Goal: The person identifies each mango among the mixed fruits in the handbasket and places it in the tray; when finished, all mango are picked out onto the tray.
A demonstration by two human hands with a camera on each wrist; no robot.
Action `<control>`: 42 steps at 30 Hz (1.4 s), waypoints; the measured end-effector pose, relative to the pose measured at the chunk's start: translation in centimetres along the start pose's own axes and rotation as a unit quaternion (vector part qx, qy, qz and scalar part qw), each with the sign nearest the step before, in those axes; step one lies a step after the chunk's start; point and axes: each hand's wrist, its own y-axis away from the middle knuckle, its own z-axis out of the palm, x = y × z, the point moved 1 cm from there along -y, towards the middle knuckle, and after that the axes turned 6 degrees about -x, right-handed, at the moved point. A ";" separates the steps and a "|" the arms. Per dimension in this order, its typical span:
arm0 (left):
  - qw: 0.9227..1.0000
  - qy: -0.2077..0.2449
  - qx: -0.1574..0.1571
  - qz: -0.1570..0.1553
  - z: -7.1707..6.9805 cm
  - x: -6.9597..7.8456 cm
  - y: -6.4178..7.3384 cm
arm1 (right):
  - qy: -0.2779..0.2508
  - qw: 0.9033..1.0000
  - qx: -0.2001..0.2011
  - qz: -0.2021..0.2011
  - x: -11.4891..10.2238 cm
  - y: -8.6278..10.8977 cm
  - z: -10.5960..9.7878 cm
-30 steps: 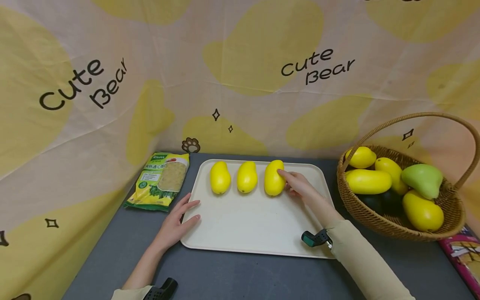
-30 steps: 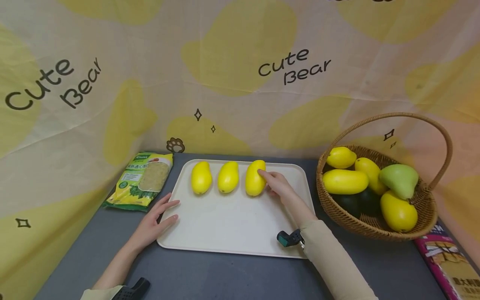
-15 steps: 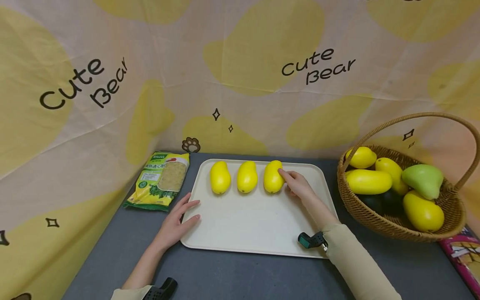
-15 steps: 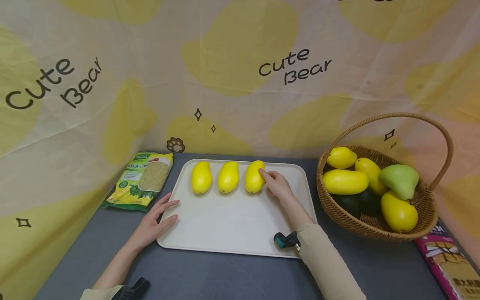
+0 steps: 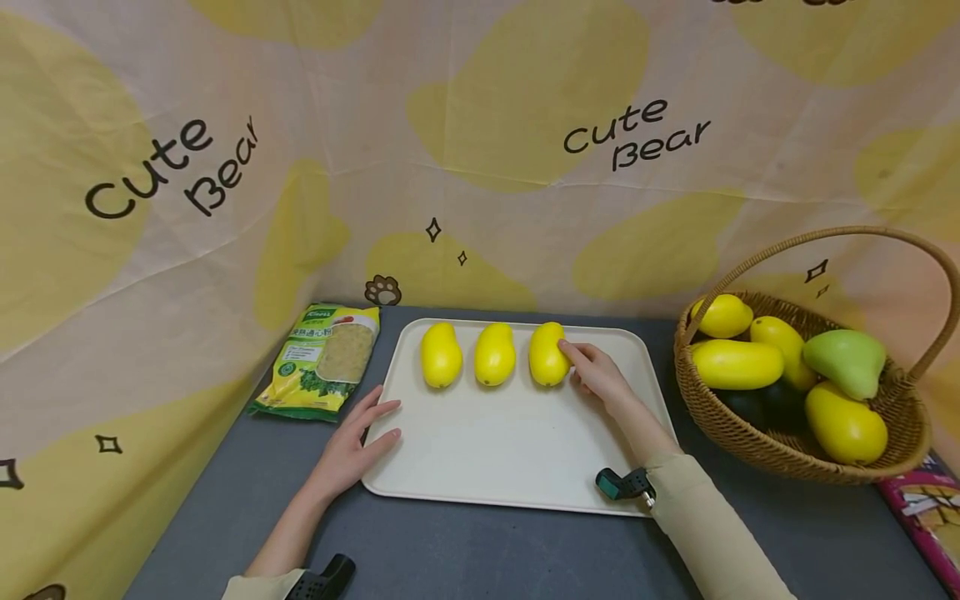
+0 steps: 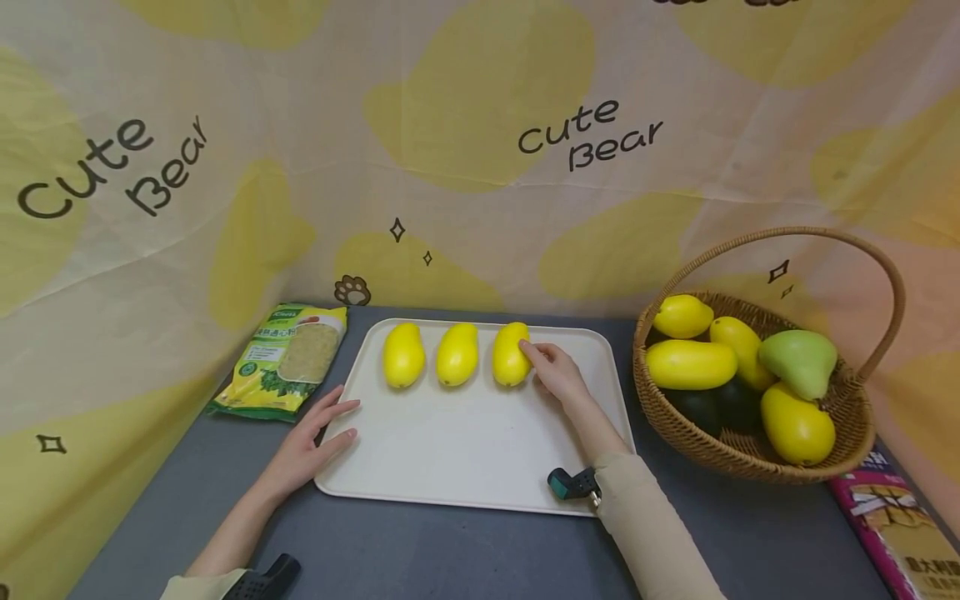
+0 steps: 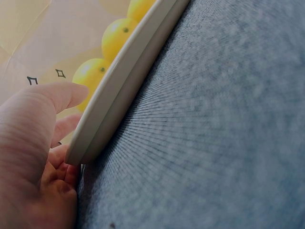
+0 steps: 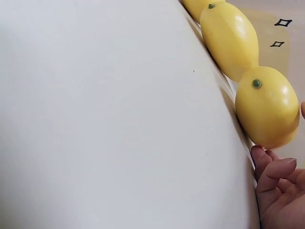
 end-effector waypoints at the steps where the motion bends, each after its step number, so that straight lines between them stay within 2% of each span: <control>1: 1.000 0.000 -0.001 0.000 0.0 0.0 0.0 | 0.002 1.000 -0.001 0.001 0.1 0.0 0.0; 31: 1.000 -0.001 0.002 -0.002 0.0 0.3 0.0 | -0.015 1.000 -0.003 -0.004 0.8 0.1 -0.4; 37: 1.000 -0.006 0.002 -0.008 0.1 0.1 0.0 | -0.054 0.998 -0.011 -0.014 0.9 0.0 -0.5; 42: 1.000 -0.009 0.003 -0.010 0.1 0.2 0.0 | -0.108 0.994 -0.012 -0.008 1.0 0.0 -0.7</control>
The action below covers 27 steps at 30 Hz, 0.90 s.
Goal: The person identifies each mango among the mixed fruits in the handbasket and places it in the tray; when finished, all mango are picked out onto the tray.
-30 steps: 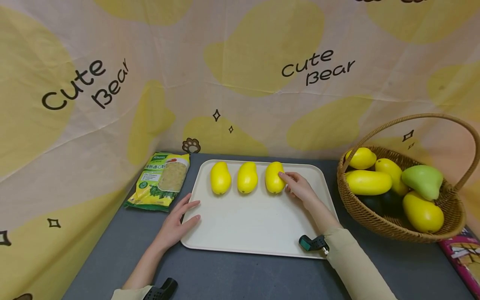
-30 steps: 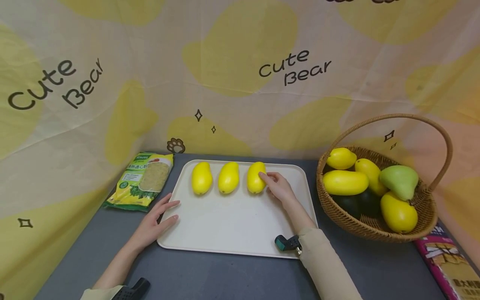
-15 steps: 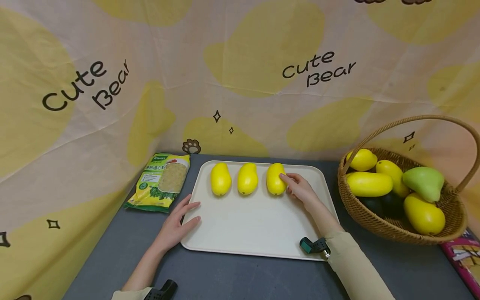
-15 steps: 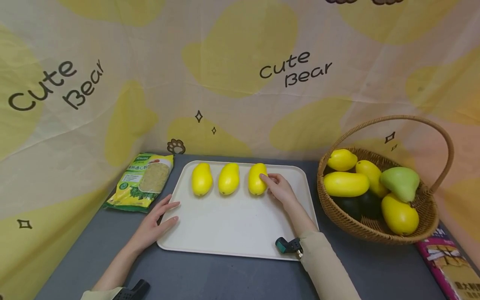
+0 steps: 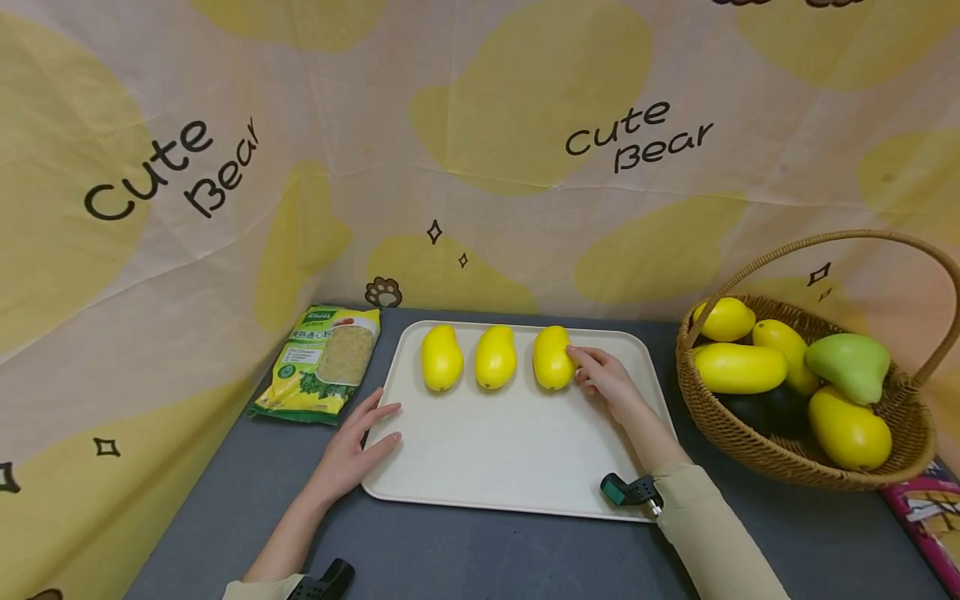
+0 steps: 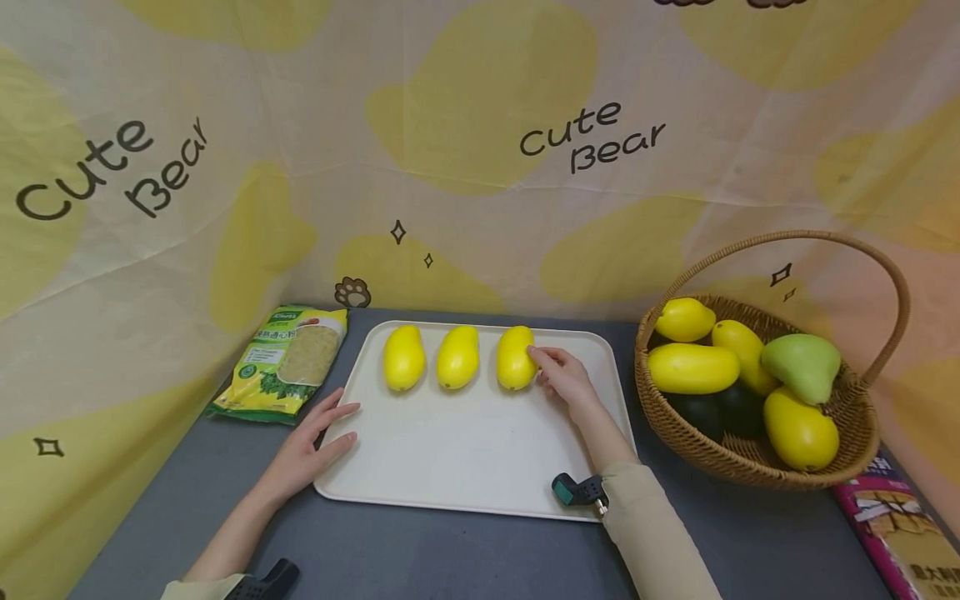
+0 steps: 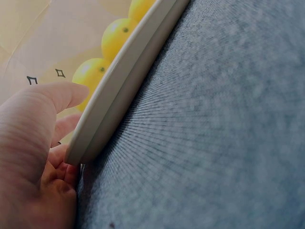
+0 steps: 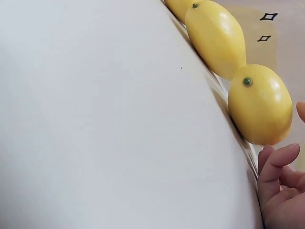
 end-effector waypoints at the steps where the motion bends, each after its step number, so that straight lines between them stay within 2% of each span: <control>1: 1.000 0.002 0.001 -0.001 0.0 0.0 0.0 | -0.017 1.000 0.001 0.001 0.0 0.0 -0.1; 5: 1.000 0.003 0.003 -0.002 -0.1 0.1 0.0 | -0.101 0.995 0.012 0.005 -0.1 0.0 -0.4; 9: 1.000 0.003 0.002 -0.003 -0.1 0.0 -0.1 | -0.183 0.983 0.025 0.007 -0.2 0.4 -0.7; 13: 1.000 0.007 0.001 0.000 0.1 0.1 0.0 | -0.215 0.976 0.016 0.015 -0.2 1.6 -1.0; 19: 1.000 0.017 0.000 0.016 0.5 0.2 -0.1 | -0.162 0.985 -0.054 0.007 -1.1 5.4 -1.7; 23: 1.000 0.011 0.002 0.014 0.5 -0.2 0.0 | -0.125 0.986 -0.110 -0.026 -3.0 9.3 -2.4; 27: 1.000 -0.005 0.001 0.011 0.3 -0.2 0.0 | -0.049 0.988 -0.129 -0.069 -5.0 12.8 -3.8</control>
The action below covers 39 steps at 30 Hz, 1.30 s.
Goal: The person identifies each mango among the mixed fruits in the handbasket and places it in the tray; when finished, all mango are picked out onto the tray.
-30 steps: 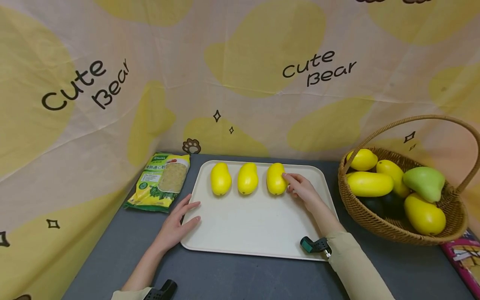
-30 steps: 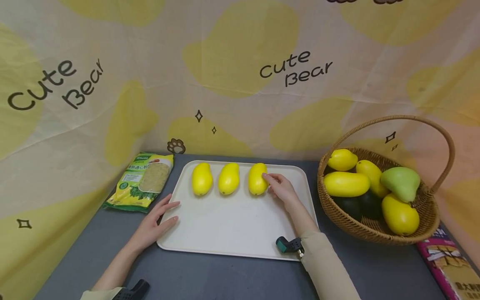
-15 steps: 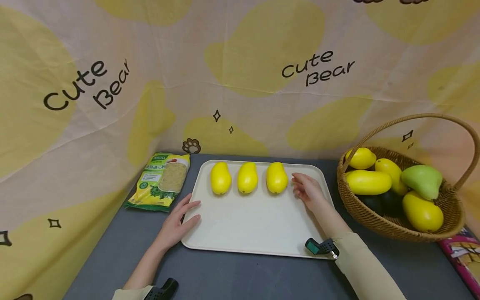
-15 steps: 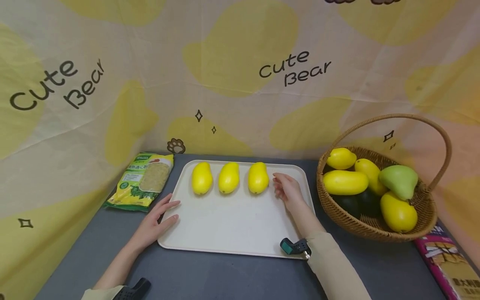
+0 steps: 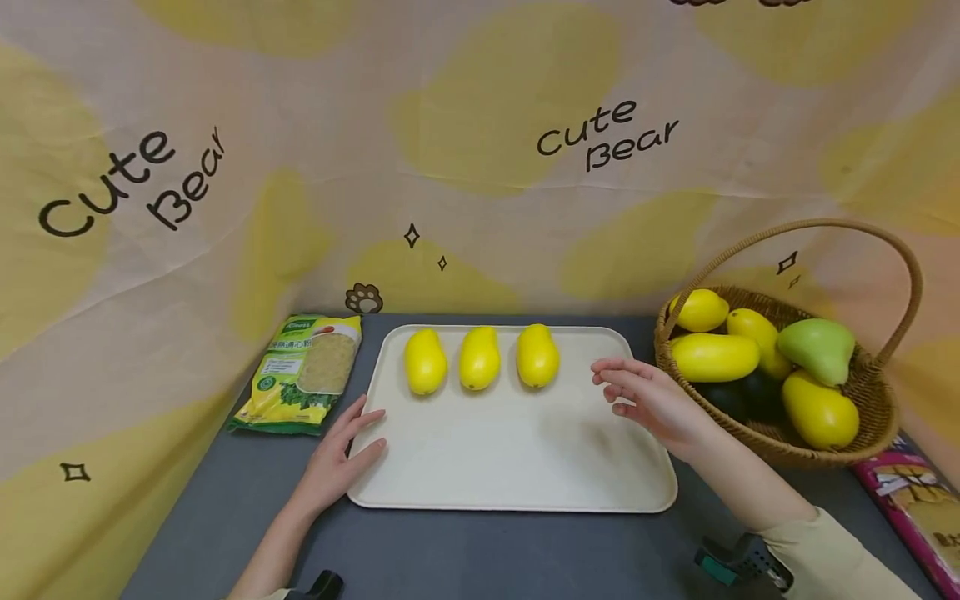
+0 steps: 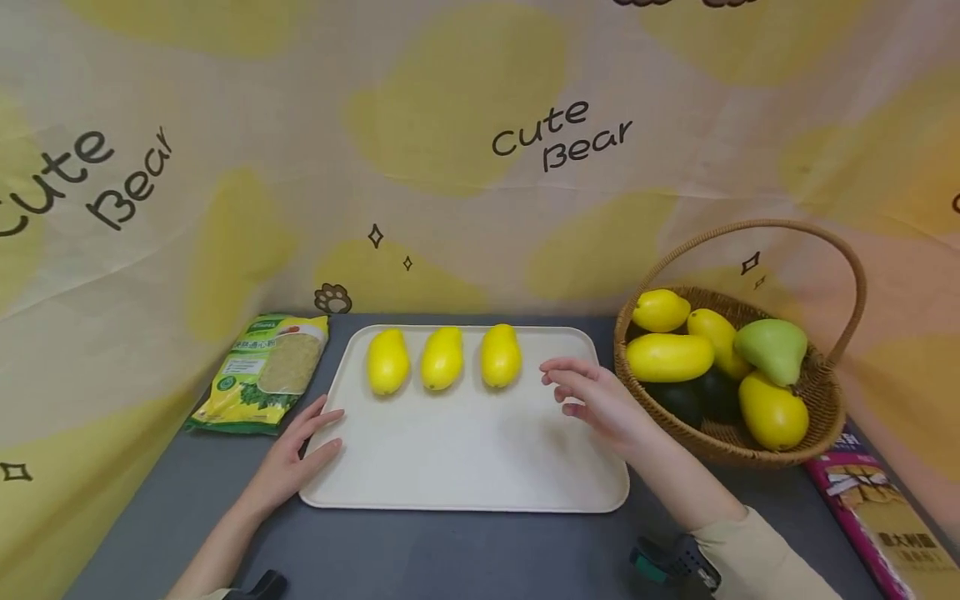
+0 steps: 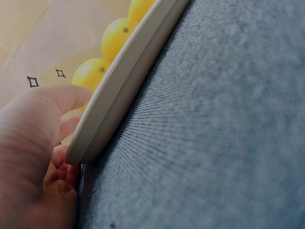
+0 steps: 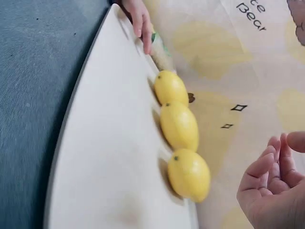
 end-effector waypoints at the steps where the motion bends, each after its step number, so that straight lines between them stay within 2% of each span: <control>1: 1.000 -0.007 -0.002 0.001 0.0 0.1 0.0 | 0.030 1.000 -0.003 -0.008 -0.6 0.7 -0.3; 4: 1.000 -0.028 -0.011 0.003 0.0 0.4 0.1 | 0.127 0.991 -0.004 -0.032 -2.0 2.7 -1.6; 6: 0.999 -0.043 -0.017 0.002 0.1 0.7 0.1 | 0.202 0.978 -0.002 -0.053 -3.1 3.7 -2.9; 7: 0.999 -0.050 -0.020 0.000 0.1 0.8 0.1 | 0.246 0.968 0.004 -0.059 -3.7 4.2 -3.7; 9: 0.998 -0.064 -0.025 -0.004 0.3 0.9 0.1 | 0.344 0.935 0.015 -0.082 -5.2 5.0 -5.5; 11: 0.997 -0.075 -0.028 -0.012 0.3 0.9 0.1 | 0.443 0.891 0.036 -0.095 -6.7 5.3 -7.4; 13: 0.996 -0.084 -0.030 -0.019 0.3 0.9 0.2 | 0.520 0.849 0.045 -0.088 -8.0 5.1 -9.1; 14: 0.995 -0.087 -0.030 -0.021 0.2 0.9 0.2 | 0.546 0.832 0.043 -0.087 -8.4 4.9 -9.9; 17: 0.995 -0.093 -0.031 -0.028 0.2 0.8 0.3 | 0.601 0.797 0.015 -0.059 -8.9 3.6 -11.5; 21: 0.995 -0.096 -0.029 -0.025 0.4 0.8 0.2 | 0.642 0.764 -0.040 -0.048 -8.1 1.7 -12.3; 25: 0.995 -0.097 -0.029 -0.017 0.9 0.7 0.0 | 0.659 0.748 -0.070 -0.048 -7.0 0.9 -12.5; 30: 0.994 -0.101 -0.029 -0.018 1.1 0.8 0.0 | 0.665 0.741 -0.091 -0.041 -6.2 1.2 -12.4; 32: 0.994 -0.102 -0.027 -0.016 1.0 1.0 0.0 | 0.658 0.748 -0.082 -0.039 -6.0 1.6 -12.4; 36: 0.994 -0.104 -0.025 -0.011 0.9 1.2 0.1 | 0.641 0.765 -0.036 -0.042 -5.7 2.6 -13.0; 38: 0.994 -0.107 -0.024 -0.011 0.9 1.1 0.1 | 0.634 0.772 -0.018 -0.044 -5.5 3.2 -13.4; 39: 0.994 -0.108 -0.024 -0.012 0.9 1.1 0.1 | 0.634 0.772 -0.012 -0.051 -5.4 3.5 -13.6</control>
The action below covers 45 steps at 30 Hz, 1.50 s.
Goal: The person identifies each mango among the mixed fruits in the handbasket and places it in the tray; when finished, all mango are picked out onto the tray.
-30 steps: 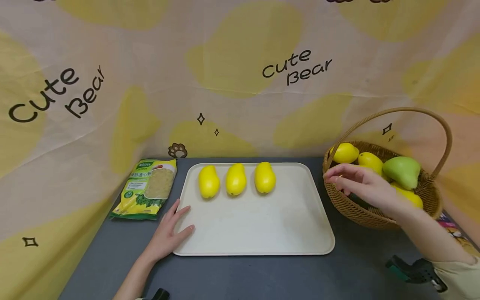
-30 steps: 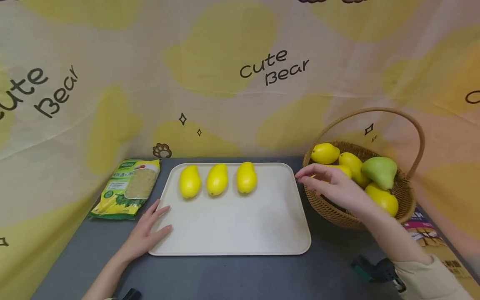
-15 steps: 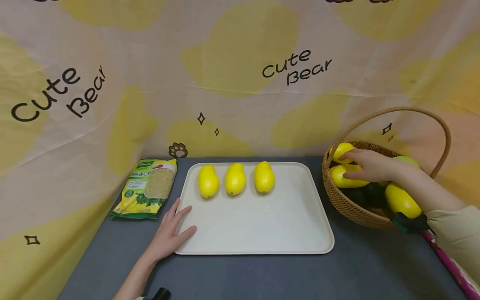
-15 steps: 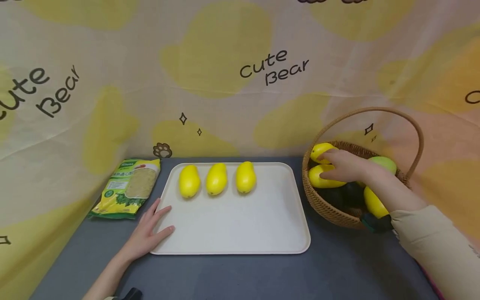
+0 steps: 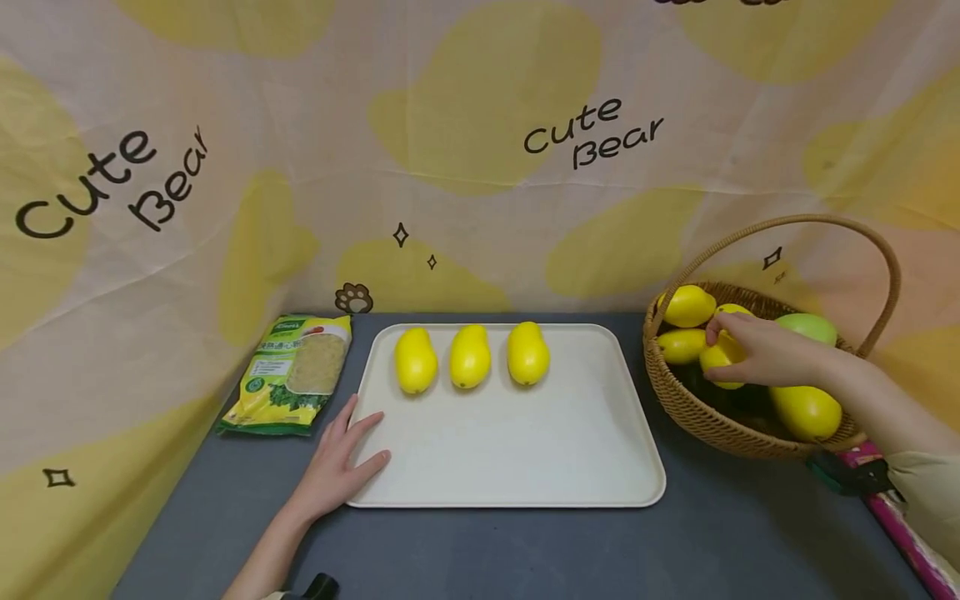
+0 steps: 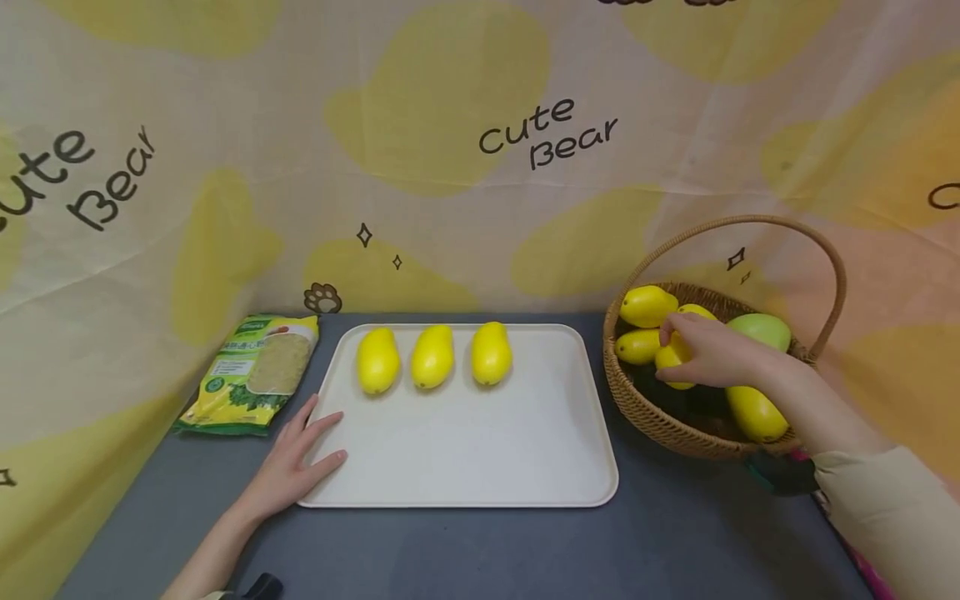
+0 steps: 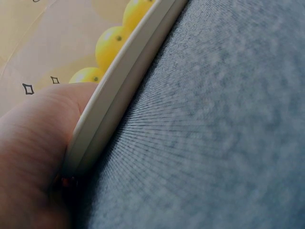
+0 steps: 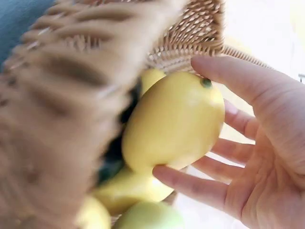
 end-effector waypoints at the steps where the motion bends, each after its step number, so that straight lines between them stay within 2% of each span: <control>1: 1.000 -0.001 0.001 -0.001 0.0 -0.1 0.0 | 0.001 1.000 0.006 -0.005 0.2 0.3 0.1; 9: 1.000 -0.004 0.003 -0.001 -0.2 -0.4 0.1 | 0.015 0.996 0.054 -0.065 1.4 2.3 0.9; 15: 1.000 0.001 0.003 -0.005 -0.3 -0.2 0.2 | 0.042 0.992 0.104 -0.051 2.1 2.8 2.1; 21: 1.000 0.005 0.009 0.004 0.0 -0.4 0.1 | 0.030 0.993 0.106 -0.037 2.0 3.2 2.3; 24: 1.000 0.009 0.009 0.006 0.1 -0.5 0.1 | -0.005 0.995 0.098 -0.008 1.4 3.8 1.8; 27: 1.000 0.012 0.011 0.007 0.2 -0.5 0.1 | -0.069 0.993 0.079 0.046 0.4 4.2 1.2; 30: 1.000 0.011 0.017 0.008 0.2 -0.5 0.2 | -0.149 0.981 0.063 0.103 -0.5 4.7 0.8; 32: 1.000 0.011 0.023 0.010 0.2 -0.5 0.2 | -0.204 0.969 0.068 0.119 -1.0 5.0 0.9; 34: 1.000 0.012 0.027 0.011 0.2 -0.6 0.2 | -0.280 0.950 0.082 0.110 -1.5 5.2 1.4; 35: 0.999 0.012 0.029 0.012 0.2 -0.7 0.2 | -0.334 0.934 0.095 0.089 -1.7 5.2 1.6; 36: 0.999 0.013 0.032 0.014 0.2 -0.7 0.1 | -0.390 0.913 0.106 0.060 -1.9 5.2 1.9; 37: 0.999 0.015 0.036 0.015 0.2 -0.8 0.1 | -0.441 0.889 0.116 0.030 -2.2 5.1 2.2; 38: 0.999 0.016 0.040 0.016 0.2 -0.8 0.1 | -0.493 0.862 0.121 0.000 -2.5 5.0 2.5; 41: 0.998 0.026 0.053 0.019 0.1 -0.9 0.0 | -0.620 0.771 0.116 -0.087 -3.6 4.4 3.2; 42: 0.998 0.030 0.056 0.020 0.1 -0.9 0.0 | -0.641 0.753 0.111 -0.101 -4.0 4.2 3.4; 45: 0.997 0.037 0.061 0.022 0.0 -0.9 -0.1 | -0.681 0.717 0.092 -0.116 -5.3 3.6 3.9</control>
